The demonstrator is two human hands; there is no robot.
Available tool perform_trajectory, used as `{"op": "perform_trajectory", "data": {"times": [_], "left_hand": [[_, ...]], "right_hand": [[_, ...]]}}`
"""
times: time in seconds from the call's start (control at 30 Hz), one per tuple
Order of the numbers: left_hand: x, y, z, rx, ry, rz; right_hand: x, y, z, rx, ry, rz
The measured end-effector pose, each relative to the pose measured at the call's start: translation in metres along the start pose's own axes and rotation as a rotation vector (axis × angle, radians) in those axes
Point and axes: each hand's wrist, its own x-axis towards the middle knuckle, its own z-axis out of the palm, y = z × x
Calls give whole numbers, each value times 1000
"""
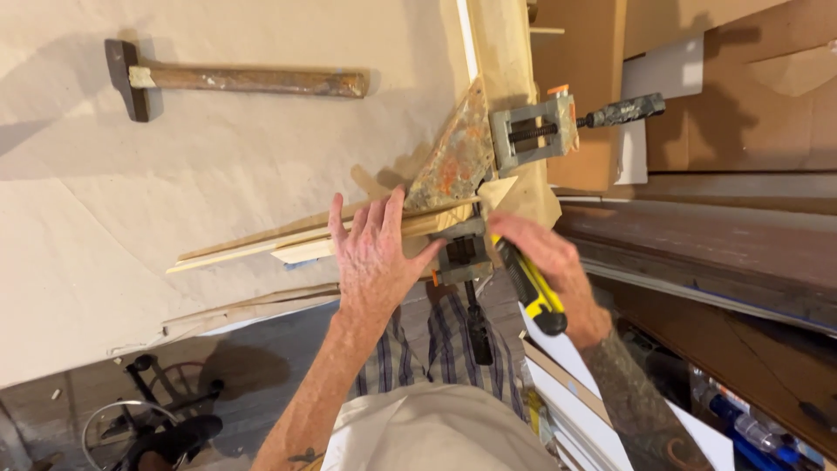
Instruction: Assembling a wooden frame by applying glue to joints, clamping them in a corner jig, and securing them with a hammer.
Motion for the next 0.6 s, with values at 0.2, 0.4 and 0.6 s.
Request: {"op": "perform_trajectory", "data": {"times": [0.2,0.4,0.6], "left_hand": [[-1,0,0,-1,-14,-14],[-2,-1,0,-2,-59,-40],[-2,-3,1,-12,-53,-38]], "right_hand": [[4,-8,-6,23,-26,48],[-8,28,6,-26,45,93],[-3,24,7,-90,145,135]]}}
